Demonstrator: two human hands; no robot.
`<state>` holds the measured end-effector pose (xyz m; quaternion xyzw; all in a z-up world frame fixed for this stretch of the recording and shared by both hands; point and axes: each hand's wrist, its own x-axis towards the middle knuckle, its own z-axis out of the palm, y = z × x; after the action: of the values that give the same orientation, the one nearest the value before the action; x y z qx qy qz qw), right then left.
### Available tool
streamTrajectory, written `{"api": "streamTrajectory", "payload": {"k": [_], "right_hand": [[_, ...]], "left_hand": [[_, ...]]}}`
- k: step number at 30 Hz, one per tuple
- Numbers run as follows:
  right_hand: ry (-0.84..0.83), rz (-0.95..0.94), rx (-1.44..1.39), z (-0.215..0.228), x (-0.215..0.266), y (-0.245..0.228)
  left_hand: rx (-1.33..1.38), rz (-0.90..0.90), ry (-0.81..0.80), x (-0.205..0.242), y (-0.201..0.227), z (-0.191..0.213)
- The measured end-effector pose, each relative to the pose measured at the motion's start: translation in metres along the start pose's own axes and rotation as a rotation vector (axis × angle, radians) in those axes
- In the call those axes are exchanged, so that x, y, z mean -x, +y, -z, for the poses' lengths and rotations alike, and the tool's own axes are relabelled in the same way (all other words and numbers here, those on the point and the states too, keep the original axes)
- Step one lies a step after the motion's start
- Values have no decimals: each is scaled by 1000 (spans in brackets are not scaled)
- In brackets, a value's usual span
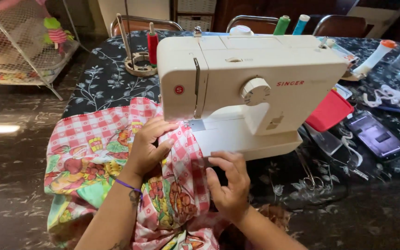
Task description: Guiding fabric through a sewing machine and then folding it for inspection.
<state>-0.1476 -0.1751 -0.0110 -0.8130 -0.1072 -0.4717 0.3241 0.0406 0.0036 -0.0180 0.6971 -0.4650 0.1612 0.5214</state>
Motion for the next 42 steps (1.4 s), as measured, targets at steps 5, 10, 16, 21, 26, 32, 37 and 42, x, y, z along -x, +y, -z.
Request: {"api": "streamTrajectory", "payload": {"k": [5, 10, 16, 21, 26, 32, 37, 42], "right_hand": [[-24, -355, -73, -1, 36, 7], [-300, -853, -265, -2, 43, 17], [-520, -932, -776, 11, 39, -14], [-824, -704, -830, 29, 42, -33], [-964, -253, -661, 44, 39, -25], [-966, -538, -670, 66, 33, -44], [-405, -901, -1216, 65, 45, -52], [-906, -743, -629, 60, 19, -56]], "left_hand": [[-11, 11, -12, 3, 0, 0], [-24, 23, -7, 4, -1, 2], [5, 24, 9, 4, -2, 2], [-10, 27, 11, 4, -5, 2], [-7, 29, 15, 4, -7, 1], [7, 51, 23, 4, -6, 1], [7, 71, 16, 3, -3, 2], [2, 58, 18, 4, -6, 2]]}}
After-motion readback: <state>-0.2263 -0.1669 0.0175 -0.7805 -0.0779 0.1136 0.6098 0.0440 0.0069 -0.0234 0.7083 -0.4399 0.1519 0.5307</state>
